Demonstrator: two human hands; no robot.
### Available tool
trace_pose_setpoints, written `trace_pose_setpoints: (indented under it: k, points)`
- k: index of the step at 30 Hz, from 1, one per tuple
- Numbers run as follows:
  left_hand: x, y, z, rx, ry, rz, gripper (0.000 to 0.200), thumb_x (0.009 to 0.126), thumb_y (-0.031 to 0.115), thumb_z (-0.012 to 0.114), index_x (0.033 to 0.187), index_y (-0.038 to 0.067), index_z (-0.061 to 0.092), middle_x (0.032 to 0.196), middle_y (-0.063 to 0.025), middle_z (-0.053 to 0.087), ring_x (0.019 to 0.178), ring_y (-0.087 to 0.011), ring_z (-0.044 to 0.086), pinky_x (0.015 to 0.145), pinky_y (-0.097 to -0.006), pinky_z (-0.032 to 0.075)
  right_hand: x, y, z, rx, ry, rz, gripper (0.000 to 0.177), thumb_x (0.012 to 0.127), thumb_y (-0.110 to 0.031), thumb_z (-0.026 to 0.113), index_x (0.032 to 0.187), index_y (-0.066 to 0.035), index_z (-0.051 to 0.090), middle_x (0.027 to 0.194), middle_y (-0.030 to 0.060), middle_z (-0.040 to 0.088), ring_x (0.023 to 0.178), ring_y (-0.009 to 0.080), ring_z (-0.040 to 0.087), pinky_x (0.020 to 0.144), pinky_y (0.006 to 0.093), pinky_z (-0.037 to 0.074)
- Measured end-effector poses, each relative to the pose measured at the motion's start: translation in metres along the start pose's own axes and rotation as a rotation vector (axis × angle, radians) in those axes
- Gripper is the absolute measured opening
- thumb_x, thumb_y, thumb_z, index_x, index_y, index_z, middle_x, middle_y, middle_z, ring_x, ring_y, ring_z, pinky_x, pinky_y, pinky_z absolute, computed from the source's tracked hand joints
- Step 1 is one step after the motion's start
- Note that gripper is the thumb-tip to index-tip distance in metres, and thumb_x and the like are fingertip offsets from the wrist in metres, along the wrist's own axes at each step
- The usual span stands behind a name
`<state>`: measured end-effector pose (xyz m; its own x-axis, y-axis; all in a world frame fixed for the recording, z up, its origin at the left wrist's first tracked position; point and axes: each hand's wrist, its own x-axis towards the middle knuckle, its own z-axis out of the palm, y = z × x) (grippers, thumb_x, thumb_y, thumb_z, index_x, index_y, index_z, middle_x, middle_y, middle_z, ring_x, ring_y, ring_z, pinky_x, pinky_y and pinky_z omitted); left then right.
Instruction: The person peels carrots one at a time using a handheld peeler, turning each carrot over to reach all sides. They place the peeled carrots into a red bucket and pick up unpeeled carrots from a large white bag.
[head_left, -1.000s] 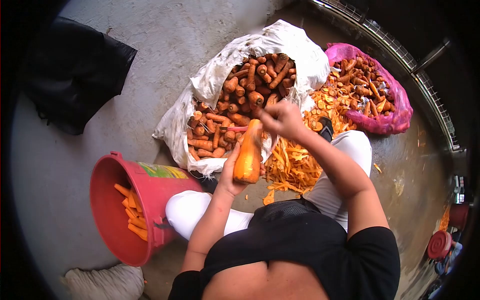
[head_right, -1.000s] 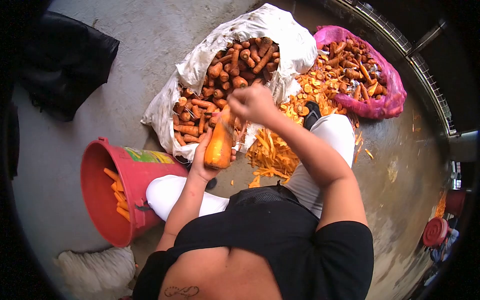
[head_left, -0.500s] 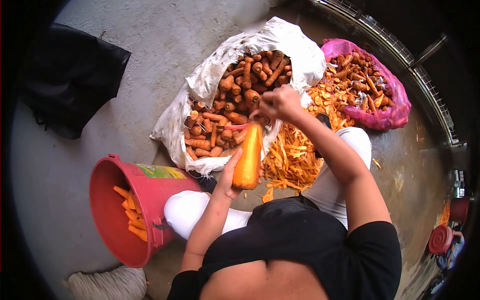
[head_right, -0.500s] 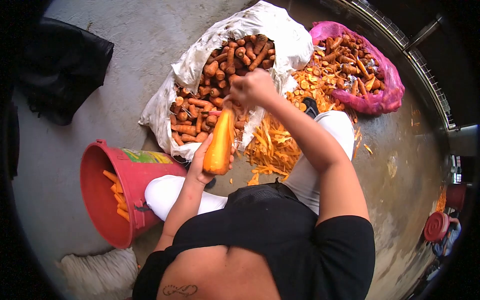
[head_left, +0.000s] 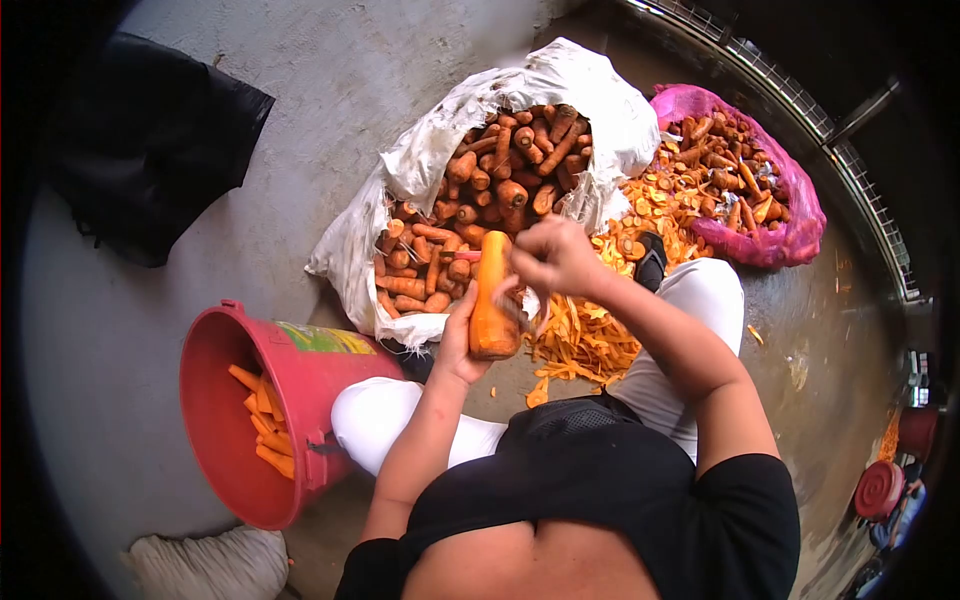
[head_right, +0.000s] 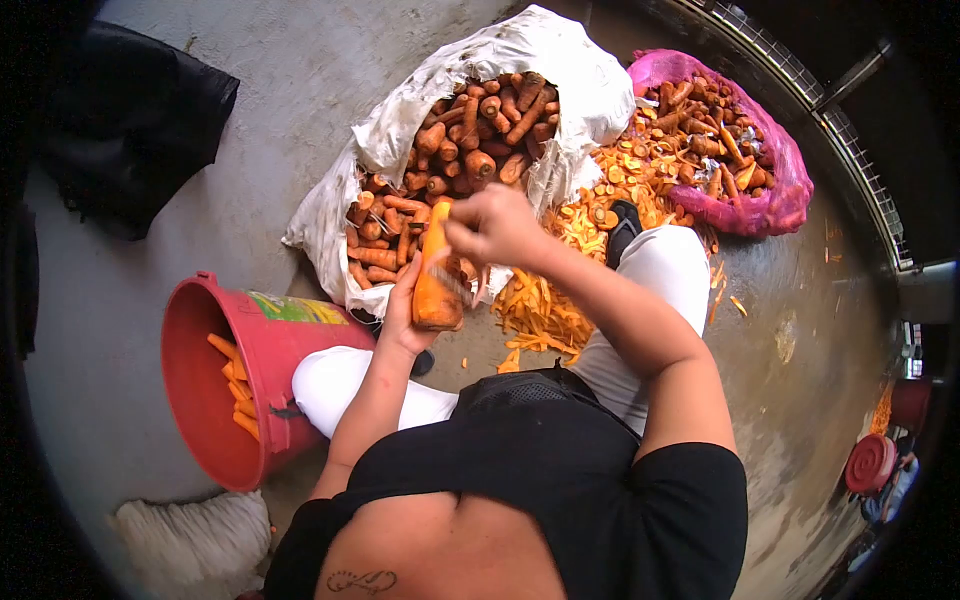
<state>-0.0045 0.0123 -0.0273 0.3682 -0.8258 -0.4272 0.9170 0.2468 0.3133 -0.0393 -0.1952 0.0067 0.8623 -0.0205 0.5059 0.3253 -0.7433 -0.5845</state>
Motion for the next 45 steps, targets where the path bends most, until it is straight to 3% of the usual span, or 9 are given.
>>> trace_pose_setpoints:
  k: [7, 10, 17, 23, 27, 37, 42, 44, 45]
  points:
    - [-0.004, -0.007, 0.004, 0.088, 0.065, -0.009, 0.041, 0.099, 0.042, 0.043, 0.124, 0.011, 0.052, 0.099, -0.0032, 0.063, 0.083, -0.0157, 0.065, 0.067, -0.0314, 0.055, -0.013, -0.029, 0.009, -0.019, -0.096, -0.163, 0.016, 0.07, -0.027, 0.068, 0.06, -0.015, 0.063, 0.05, 0.0059, 0.052, 0.05, 0.0261, 0.054, 0.055, 0.0368, 0.042]
    - [0.001, -0.006, -0.014, 0.05, -0.014, -0.013, 0.042, 0.099, 0.042, 0.042, 0.124, 0.01, 0.051, 0.107, -0.0096, 0.063, 0.092, -0.0234, 0.065, 0.076, -0.0398, 0.056, -0.009, -0.011, 0.016, -0.068, 0.035, -0.182, 0.016, 0.072, -0.028, 0.067, 0.061, -0.016, 0.064, 0.05, 0.0056, 0.052, 0.05, 0.0256, 0.055, 0.054, 0.0374, 0.043]
    - [-0.012, -0.008, 0.007, 0.186, -0.171, -0.058, 0.052, 0.099, 0.047, 0.038, 0.132, 0.006, 0.044, 0.101, -0.0184, 0.06, 0.08, -0.0267, 0.066, 0.065, -0.0373, 0.057, 0.021, 0.114, -0.022, -0.678, 0.011, 0.283, 0.021, 0.082, -0.033, 0.059, 0.071, -0.017, 0.069, 0.058, 0.0069, 0.063, 0.055, 0.0231, 0.063, 0.058, 0.0361, 0.049]
    - [-0.004, -0.003, 0.018, 0.076, -0.058, 0.009, 0.053, 0.097, 0.05, 0.042, 0.127, 0.006, 0.048, 0.099, -0.0148, 0.061, 0.078, -0.0263, 0.065, 0.066, -0.0386, 0.057, 0.024, 0.027, -0.028, -0.008, 0.028, 0.52, 0.026, 0.082, -0.032, 0.059, 0.068, -0.012, 0.068, 0.056, 0.0083, 0.062, 0.051, 0.0228, 0.062, 0.053, 0.0372, 0.05]
    - [0.003, -0.005, 0.005, 0.022, -0.024, 0.01, 0.049, 0.096, 0.047, 0.047, 0.127, 0.009, 0.049, 0.104, -0.0085, 0.063, 0.085, -0.0217, 0.065, 0.074, -0.037, 0.056, -0.006, -0.014, -0.011, -0.022, -0.011, -0.114, 0.017, 0.075, -0.027, 0.064, 0.063, -0.015, 0.065, 0.052, 0.004, 0.054, 0.051, 0.022, 0.055, 0.054, 0.0365, 0.043]
    - [0.003, -0.007, 0.005, 0.058, 0.027, -0.015, 0.048, 0.099, 0.047, 0.039, 0.124, 0.008, 0.051, 0.105, -0.0109, 0.063, 0.084, -0.0233, 0.066, 0.072, -0.0398, 0.057, -0.012, -0.013, 0.011, 0.019, -0.007, -0.216, 0.015, 0.07, -0.026, 0.068, 0.061, -0.016, 0.063, 0.05, 0.0055, 0.05, 0.049, 0.0261, 0.054, 0.052, 0.0381, 0.042]
    - [-0.008, -0.005, -0.001, 0.171, -0.112, -0.07, 0.053, 0.099, 0.05, 0.037, 0.125, 0.004, 0.048, 0.095, -0.016, 0.06, 0.076, -0.0243, 0.065, 0.066, -0.0367, 0.057, 0.026, 0.061, -0.009, -0.088, 0.079, 0.172, 0.021, 0.083, -0.031, 0.061, 0.065, -0.021, 0.068, 0.052, -0.0032, 0.06, 0.048, 0.013, 0.057, 0.059, 0.033, 0.047]
    - [-0.013, -0.01, -0.002, 0.201, -0.125, -0.118, 0.056, 0.098, 0.052, 0.037, 0.127, 0.004, 0.046, 0.095, -0.0167, 0.059, 0.075, -0.0258, 0.064, 0.064, -0.037, 0.056, 0.029, 0.101, -0.028, -0.541, 0.08, 0.127, 0.026, 0.083, -0.038, 0.061, 0.067, -0.019, 0.069, 0.061, 0.0028, 0.065, 0.059, 0.0225, 0.064, 0.059, 0.0374, 0.05]
    - [-0.014, -0.009, -0.002, 0.209, -0.157, -0.116, 0.057, 0.098, 0.052, 0.037, 0.128, 0.005, 0.046, 0.095, -0.0171, 0.059, 0.076, -0.0261, 0.064, 0.064, -0.0371, 0.056, 0.03, 0.103, -0.039, -0.491, 0.025, 0.467, 0.029, 0.082, -0.04, 0.059, 0.071, -0.016, 0.069, 0.064, 0.0059, 0.066, 0.064, 0.0286, 0.065, 0.06, 0.0399, 0.051]
